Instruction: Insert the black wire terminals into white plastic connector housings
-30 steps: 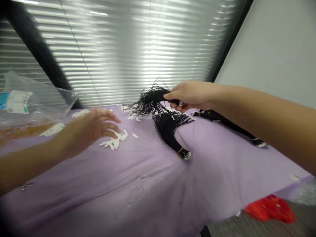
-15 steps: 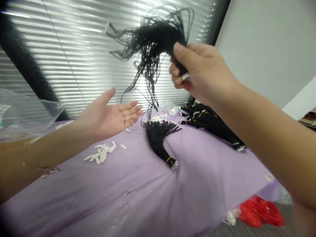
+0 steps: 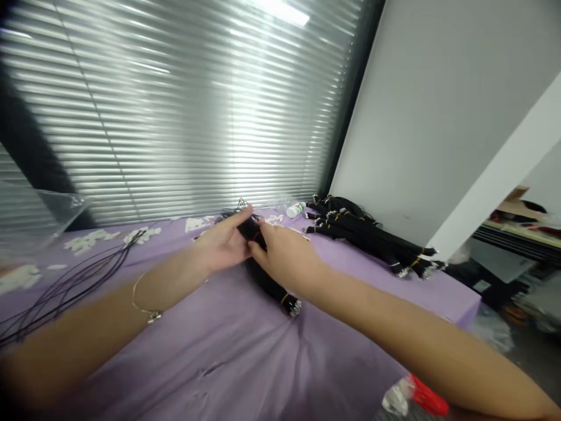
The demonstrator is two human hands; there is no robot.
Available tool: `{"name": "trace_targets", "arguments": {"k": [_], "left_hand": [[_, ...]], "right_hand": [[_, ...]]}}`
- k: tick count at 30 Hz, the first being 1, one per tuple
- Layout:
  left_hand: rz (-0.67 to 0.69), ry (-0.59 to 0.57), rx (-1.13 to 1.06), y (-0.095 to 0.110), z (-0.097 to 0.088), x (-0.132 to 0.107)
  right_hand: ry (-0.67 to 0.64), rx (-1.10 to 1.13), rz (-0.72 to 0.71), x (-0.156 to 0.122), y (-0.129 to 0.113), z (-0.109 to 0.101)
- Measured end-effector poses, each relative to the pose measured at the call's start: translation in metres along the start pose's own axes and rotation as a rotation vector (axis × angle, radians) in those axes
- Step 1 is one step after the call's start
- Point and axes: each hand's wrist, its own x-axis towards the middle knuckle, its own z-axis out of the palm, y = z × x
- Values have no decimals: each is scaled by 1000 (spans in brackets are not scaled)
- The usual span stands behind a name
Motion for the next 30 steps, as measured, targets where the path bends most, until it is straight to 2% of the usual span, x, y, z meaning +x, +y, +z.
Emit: {"name": "trace_targets", "arguments": {"k": [4,7,10,12,15,18,22,26,30], "left_hand": [[-40,42,-10,-9,-4,5],[-47,31,-19,-16,-6,8],[-58,27,-11,-21,-7,10],[-59,32,-7,-24,-7,11],[-65,42,-4,-27,-7,11],[-94,59,6,-29,-8,12],[-109,98,10,-35,-8,15],[-98,128,10,-43,-7,21],[-78,125,5,-45,-10,26]], "right_hand": [[31,-129,-78,-13,0,-6],[67,-84,-244,-14,7,-15],[-61,-19,-418,-6,14,-16],[-124,-13,-444,0,15,-16],[-152,3,-399,7,13,-18],[-236,4,-375,12,11,-20],[-301,-62,-401,12,13,-12],[-318,-218,-552,6,22,0],[-354,-298,-712,2,36,-5]]}}
